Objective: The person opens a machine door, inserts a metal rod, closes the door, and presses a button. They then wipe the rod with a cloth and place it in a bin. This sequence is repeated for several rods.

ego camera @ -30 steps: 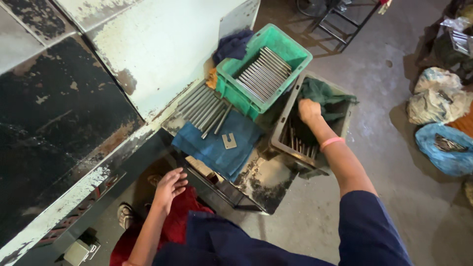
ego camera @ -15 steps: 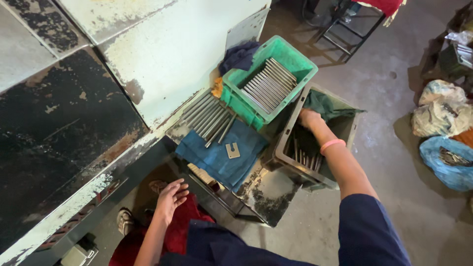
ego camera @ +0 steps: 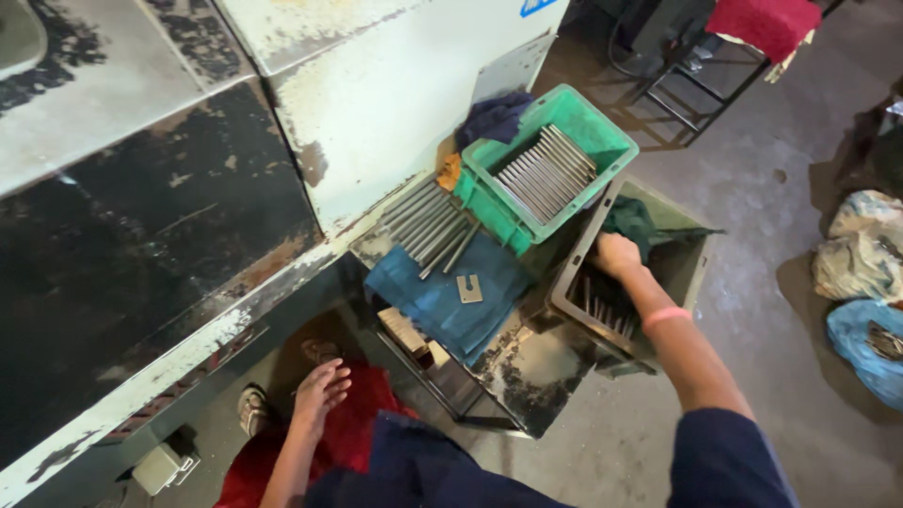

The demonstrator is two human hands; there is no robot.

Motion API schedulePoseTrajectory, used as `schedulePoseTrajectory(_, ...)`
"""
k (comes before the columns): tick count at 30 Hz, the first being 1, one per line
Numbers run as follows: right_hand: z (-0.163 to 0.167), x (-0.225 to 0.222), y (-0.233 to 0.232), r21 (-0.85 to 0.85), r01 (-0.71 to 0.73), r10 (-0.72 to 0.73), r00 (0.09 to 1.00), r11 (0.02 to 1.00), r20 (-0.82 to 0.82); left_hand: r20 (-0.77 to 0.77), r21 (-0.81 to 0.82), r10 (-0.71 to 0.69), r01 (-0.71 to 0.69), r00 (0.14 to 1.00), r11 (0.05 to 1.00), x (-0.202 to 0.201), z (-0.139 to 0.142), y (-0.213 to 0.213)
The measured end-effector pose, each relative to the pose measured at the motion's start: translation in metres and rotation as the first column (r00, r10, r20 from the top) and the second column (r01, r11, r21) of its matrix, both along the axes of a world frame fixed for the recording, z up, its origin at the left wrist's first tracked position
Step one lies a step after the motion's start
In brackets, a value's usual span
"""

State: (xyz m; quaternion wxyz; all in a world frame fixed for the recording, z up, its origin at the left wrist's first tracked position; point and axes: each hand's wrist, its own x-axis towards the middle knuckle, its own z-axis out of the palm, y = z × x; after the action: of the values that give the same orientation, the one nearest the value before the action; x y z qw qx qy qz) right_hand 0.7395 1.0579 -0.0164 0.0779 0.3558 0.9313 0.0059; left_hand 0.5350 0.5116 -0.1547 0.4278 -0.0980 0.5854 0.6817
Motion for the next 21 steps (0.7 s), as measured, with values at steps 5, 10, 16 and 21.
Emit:
schedulePoseTrajectory(5,0.027,0.052,0.008,-0.061,0.023,-0.052,0.848,0.998,-0.527,-0.03,0.026,-0.025,0.026,0.999,0.999,-0.001,0.006,-0.001)
schedulePoseTrajectory(10,0.073,0.09,-0.004,-0.494,-0.301,-0.42,0.28,0.815,-0.863,-0.051,0.064,-0.085,0.088,0.995,0.994,0.001,0.016,0.004)
schedulePoseTrajectory(16,0.124,0.073,-0.066,-0.404,-0.652,-0.465,0.089,0.641,-0.881,-0.407,0.16,-0.168,0.252,0.898,0.955,0.009,0.072,0.023)
schedulePoseTrajectory(21,0.12,0.013,-0.135,-0.427,-0.78,-0.554,0.125,0.458,-0.823,-0.76,0.371,0.032,0.392,0.65,0.842,0.021,0.158,0.045)
